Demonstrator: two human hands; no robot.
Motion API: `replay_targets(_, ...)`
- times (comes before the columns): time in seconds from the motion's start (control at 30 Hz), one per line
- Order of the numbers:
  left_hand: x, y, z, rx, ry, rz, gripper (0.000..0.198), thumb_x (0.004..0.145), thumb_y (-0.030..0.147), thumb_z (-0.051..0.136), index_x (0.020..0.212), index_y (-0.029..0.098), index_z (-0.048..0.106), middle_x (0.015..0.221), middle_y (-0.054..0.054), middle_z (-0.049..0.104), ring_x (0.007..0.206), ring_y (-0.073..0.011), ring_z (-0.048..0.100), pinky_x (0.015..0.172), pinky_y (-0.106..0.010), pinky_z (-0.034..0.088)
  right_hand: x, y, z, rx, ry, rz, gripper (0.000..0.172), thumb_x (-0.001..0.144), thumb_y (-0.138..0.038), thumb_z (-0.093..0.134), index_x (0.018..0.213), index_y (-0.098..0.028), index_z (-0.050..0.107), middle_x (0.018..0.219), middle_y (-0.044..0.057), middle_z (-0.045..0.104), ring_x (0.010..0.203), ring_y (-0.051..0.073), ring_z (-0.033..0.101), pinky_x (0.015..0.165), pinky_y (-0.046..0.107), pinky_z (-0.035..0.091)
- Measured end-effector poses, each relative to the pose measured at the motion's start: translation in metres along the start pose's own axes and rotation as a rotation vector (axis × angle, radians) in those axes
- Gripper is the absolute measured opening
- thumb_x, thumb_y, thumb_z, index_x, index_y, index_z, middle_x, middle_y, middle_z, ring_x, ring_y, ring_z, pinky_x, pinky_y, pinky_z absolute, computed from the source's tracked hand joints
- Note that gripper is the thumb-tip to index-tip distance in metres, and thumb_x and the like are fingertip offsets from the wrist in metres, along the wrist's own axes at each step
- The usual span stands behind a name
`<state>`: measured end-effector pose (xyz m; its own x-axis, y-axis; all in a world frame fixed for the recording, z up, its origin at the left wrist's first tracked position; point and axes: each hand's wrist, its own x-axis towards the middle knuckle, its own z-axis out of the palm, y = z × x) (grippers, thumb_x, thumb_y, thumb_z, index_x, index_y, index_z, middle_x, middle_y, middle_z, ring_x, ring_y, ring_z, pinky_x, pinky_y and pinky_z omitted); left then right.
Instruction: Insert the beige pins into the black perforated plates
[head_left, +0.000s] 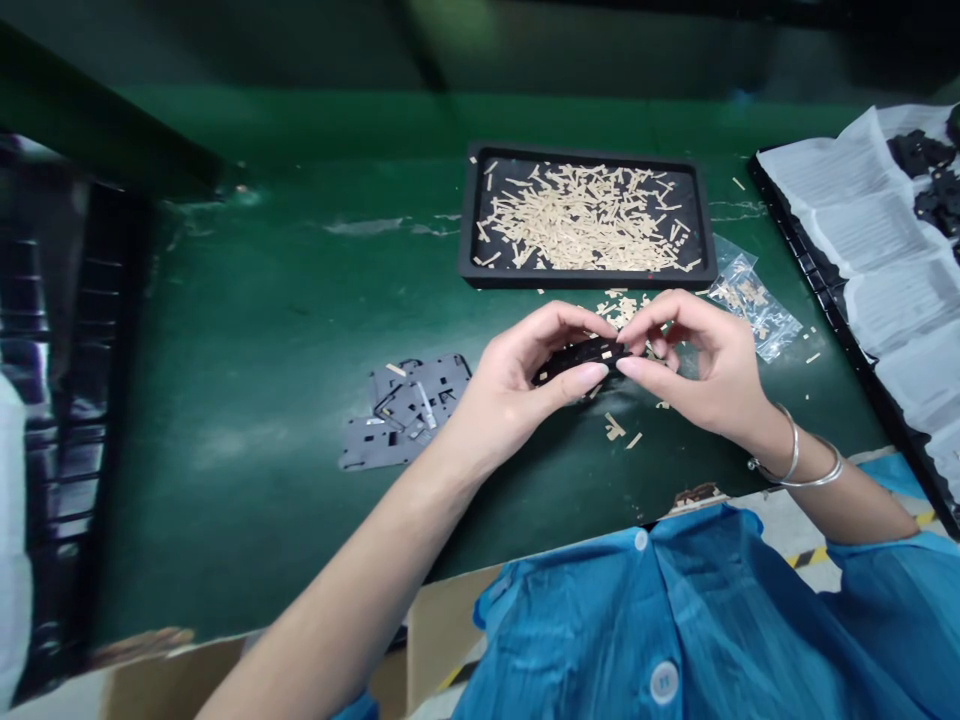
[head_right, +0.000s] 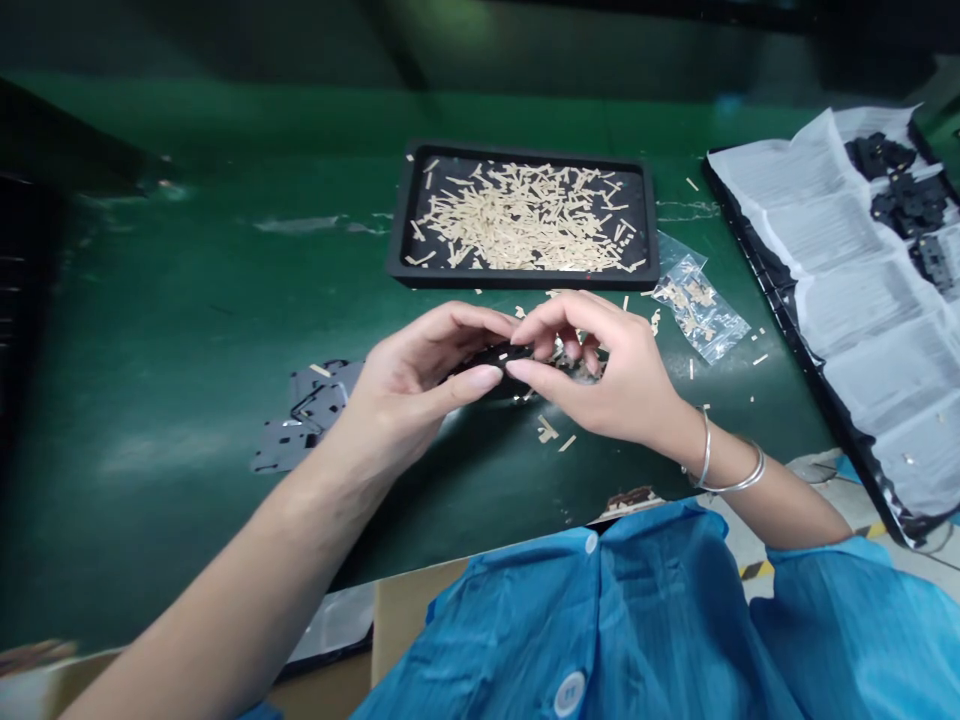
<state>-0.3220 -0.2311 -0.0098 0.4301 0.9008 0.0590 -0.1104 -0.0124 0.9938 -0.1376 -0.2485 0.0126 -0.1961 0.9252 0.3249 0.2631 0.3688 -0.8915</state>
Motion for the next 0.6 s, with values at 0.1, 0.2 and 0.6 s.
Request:
replay_targets(0.1,-0.0019,0.0004,0.0016,0.006,0.045,-0.001,0.026,0.075,0.034,0.077,0.098,0.023,0.070,0.100,-0.004,0.069,0.098,-0.0202,0.063,0.090,-0.029,0.048,-0.0007,-0.0016,0.0008,0.080,0.006,0.138,0.012,0.079,-0.030,0.070,0.079,-0.019,0.064,0.075,-0.001,0.062,0.062,0.010,0.049,0.053,0.024,0.039)
replay_targets(0.2,-0.0033,0.0018,0.0032,0.006,0.063,-0.003,0.027,0.074,0.034,0.078,0.098,0.023,0.070,0.101,-0.005,0.068,0.100,-0.0211,0.062,0.092,-0.030,0.048,-0.0003,-0.0022,0.0014,0.122,0.022,0.192,0.018,0.078,-0.034,0.072,0.077,-0.019,0.064,0.076,-0.001,0.061,0.066,0.010,0.051,0.055,0.024,0.040)
replay_targets(0.6,-0.0039,0.0032,0.0042,0.002,0.082,0.011,0.028,0.074,0.034,0.079,0.097,0.022,0.070,0.101,-0.004,0.068,0.099,-0.0206,0.062,0.092,-0.030,0.048,0.0035,-0.0032,0.0003,0.236,-0.002,0.295,0.031,0.076,-0.044,0.074,0.071,-0.019,0.058,0.072,-0.002,0.057,0.064,0.010,0.050,0.056,0.024,0.040)
